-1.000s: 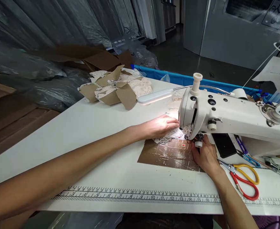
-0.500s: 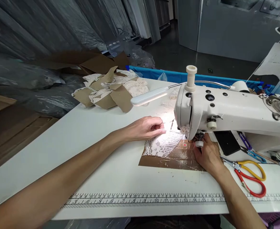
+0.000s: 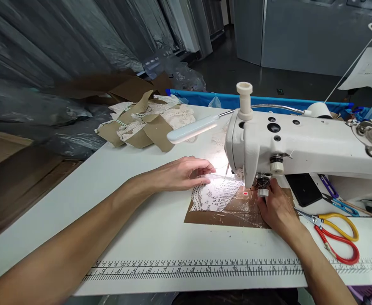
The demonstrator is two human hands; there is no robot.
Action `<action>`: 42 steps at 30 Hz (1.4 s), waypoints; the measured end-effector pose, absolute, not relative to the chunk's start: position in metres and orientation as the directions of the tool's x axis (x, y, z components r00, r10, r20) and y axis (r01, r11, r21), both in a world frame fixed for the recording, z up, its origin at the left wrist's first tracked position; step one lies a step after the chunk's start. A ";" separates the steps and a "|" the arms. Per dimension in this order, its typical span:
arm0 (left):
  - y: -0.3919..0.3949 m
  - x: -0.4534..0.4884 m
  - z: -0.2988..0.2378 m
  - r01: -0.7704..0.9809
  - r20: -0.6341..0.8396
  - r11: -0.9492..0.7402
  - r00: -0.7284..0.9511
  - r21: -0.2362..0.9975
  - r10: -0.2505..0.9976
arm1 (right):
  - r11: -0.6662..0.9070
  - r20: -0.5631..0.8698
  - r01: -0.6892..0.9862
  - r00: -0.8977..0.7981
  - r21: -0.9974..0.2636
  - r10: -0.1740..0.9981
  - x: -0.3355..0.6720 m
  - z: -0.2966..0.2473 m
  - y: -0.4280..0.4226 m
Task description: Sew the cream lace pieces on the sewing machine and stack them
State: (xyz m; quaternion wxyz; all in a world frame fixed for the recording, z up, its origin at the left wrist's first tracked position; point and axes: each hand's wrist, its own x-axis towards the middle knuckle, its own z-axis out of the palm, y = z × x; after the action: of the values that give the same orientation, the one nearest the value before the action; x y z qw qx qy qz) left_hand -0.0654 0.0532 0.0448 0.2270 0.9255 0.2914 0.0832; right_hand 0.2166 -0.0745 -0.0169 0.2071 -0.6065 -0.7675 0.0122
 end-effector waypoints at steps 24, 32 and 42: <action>0.070 -0.068 0.007 0.381 0.281 -0.918 0.898 -0.109 0.339 | 0.340 0.350 0.902 -0.238 -0.267 0.906 0.217 -0.024 -0.079; 0.073 -0.070 0.005 0.332 0.381 -0.930 0.889 -0.158 0.253 | 0.340 0.320 0.879 -0.234 -0.335 0.918 0.219 -0.015 -0.076; 0.051 -0.016 0.018 0.412 0.265 -0.895 0.856 0.169 0.444 | 0.367 0.266 0.806 -0.268 -0.464 0.926 0.254 0.033 -0.115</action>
State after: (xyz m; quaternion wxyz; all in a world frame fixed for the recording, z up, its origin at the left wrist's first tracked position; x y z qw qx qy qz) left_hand -0.0160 0.0514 0.0181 0.0533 0.9619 0.2224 0.1501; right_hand 0.2539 -0.1146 0.0332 0.2519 -0.5501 -0.7873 0.1186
